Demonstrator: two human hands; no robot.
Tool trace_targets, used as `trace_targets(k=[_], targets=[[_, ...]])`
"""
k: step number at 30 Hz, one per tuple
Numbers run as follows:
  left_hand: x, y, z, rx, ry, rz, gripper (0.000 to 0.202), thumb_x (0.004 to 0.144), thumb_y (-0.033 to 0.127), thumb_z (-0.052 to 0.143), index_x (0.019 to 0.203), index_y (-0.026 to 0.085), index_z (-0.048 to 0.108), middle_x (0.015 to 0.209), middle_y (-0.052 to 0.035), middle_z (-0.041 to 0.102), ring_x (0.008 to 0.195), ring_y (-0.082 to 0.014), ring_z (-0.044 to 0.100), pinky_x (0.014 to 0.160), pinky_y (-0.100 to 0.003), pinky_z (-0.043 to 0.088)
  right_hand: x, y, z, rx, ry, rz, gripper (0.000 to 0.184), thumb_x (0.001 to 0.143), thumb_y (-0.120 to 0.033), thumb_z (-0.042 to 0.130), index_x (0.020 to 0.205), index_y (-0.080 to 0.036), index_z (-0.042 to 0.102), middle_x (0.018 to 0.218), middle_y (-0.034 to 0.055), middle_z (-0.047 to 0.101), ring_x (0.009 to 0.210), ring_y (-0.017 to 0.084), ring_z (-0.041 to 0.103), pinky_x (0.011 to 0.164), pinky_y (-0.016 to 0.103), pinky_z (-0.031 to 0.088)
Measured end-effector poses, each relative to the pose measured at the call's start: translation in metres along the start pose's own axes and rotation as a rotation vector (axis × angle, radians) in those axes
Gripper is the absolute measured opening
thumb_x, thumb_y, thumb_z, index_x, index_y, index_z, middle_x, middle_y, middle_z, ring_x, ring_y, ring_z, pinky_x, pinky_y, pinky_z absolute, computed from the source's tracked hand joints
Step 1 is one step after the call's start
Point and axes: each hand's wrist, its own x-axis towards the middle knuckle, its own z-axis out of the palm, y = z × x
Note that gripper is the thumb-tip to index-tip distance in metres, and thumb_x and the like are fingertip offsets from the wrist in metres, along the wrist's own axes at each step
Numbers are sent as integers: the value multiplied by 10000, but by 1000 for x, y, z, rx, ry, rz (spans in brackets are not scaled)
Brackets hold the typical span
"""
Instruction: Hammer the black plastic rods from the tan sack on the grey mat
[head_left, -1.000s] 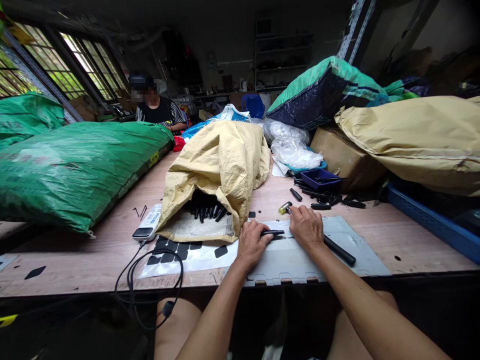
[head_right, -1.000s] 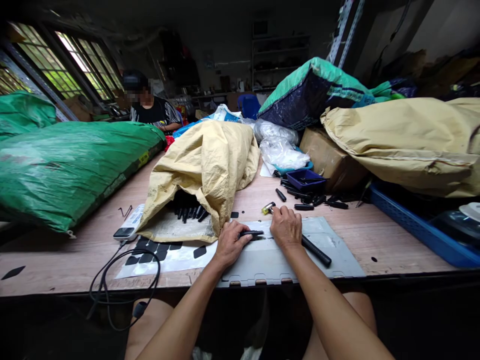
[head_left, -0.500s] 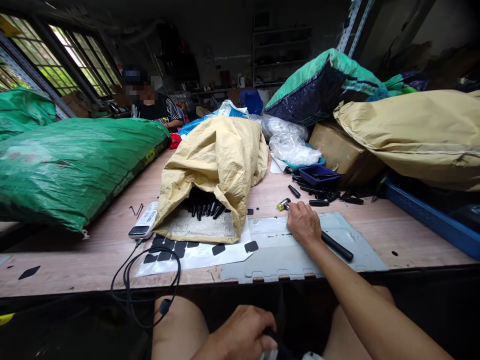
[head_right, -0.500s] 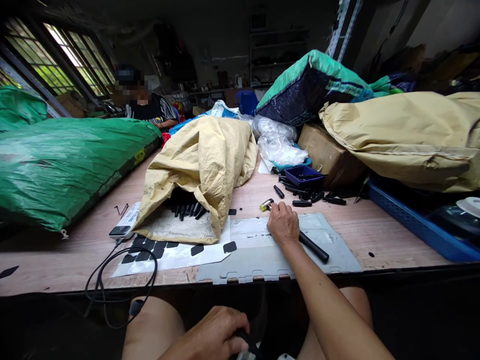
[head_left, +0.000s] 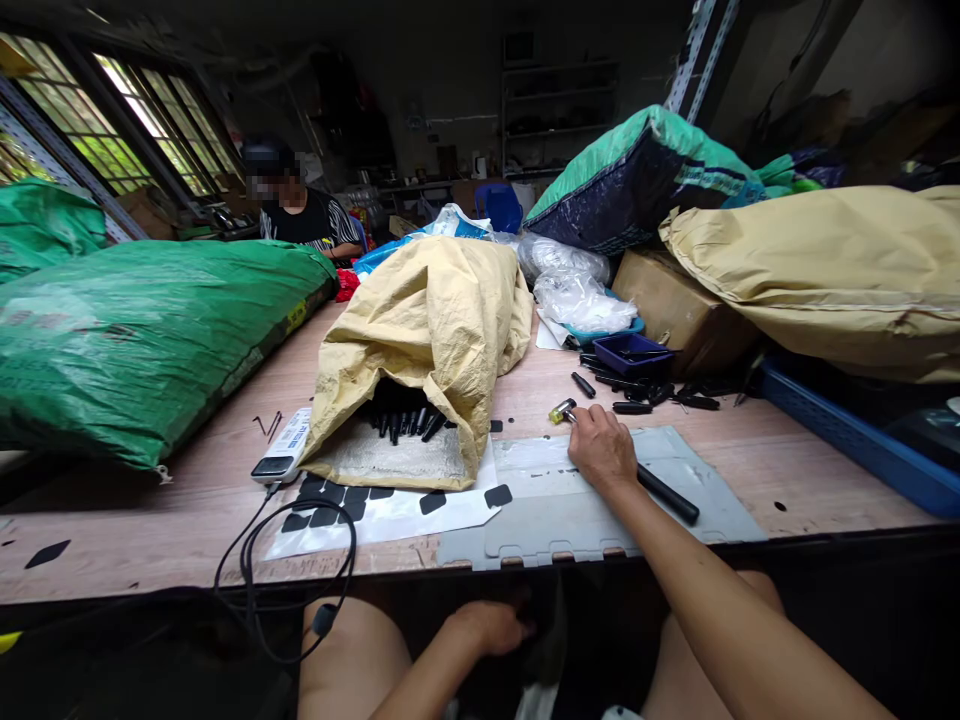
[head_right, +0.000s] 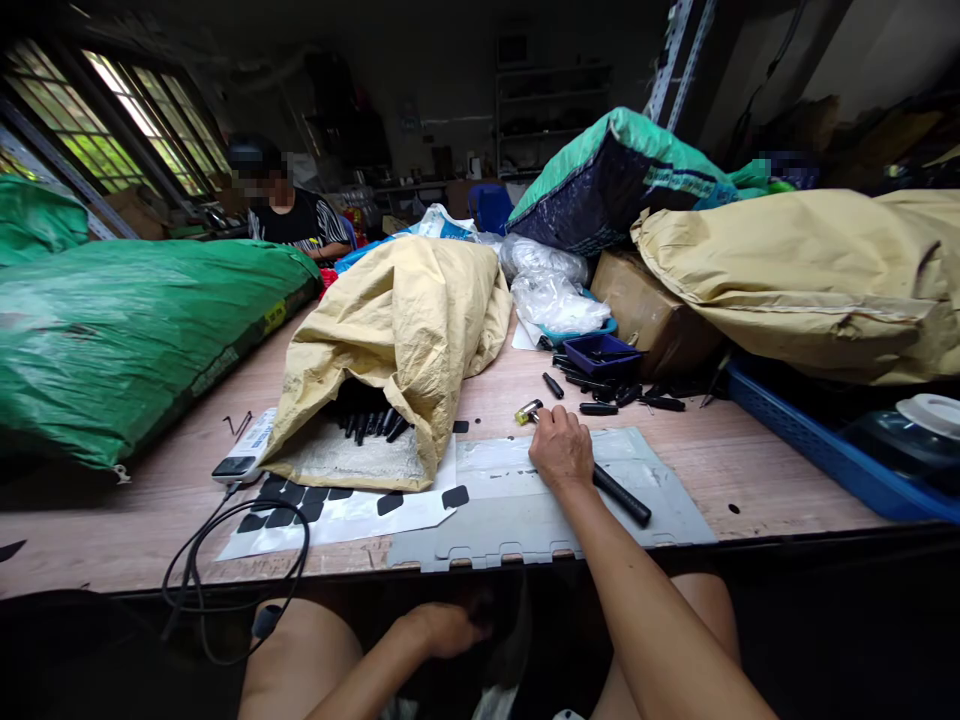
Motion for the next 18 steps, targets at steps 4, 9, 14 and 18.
trace_targets(k=[4, 9, 14, 18], targets=[[-59, 22, -53, -125, -446, 145, 291, 753, 497, 760, 848, 223, 737, 741, -23, 706, 695, -203, 655, 671, -315, 517, 0, 0, 0, 8, -9, 5, 270, 991, -234, 466, 1174, -170, 654, 1090, 117, 630, 1023, 248, 538, 786, 345, 335], [-98, 16, -153, -572, 151, 269, 373, 809, 566, 718, 827, 198, 664, 672, 10, 610, 617, -125, 549, 575, -225, 407, 0, -2, -3, 6, -23, 16, 292, 993, -232, 457, 1201, -171, 653, 1103, 125, 627, 1029, 254, 539, 788, 353, 338], [-42, -1, -206, -168, 1052, -131, 247, 898, 436, 591, 903, 211, 694, 758, -36, 674, 735, -204, 618, 636, -280, 403, 0, -1, -1, 7, -19, 10, 291, 1000, -233, 447, 1199, -173, 650, 1105, 118, 623, 1037, 252, 536, 797, 352, 335], [-9, 3, -213, 47, 1097, -355, 297, 916, 407, 567, 1115, 257, 728, 1077, -113, 762, 1023, -317, 690, 766, -356, 465, 1, 0, 2, 4, -18, 13, 282, 998, -232, 454, 1198, -178, 644, 1103, 112, 621, 1033, 246, 530, 807, 343, 332]])
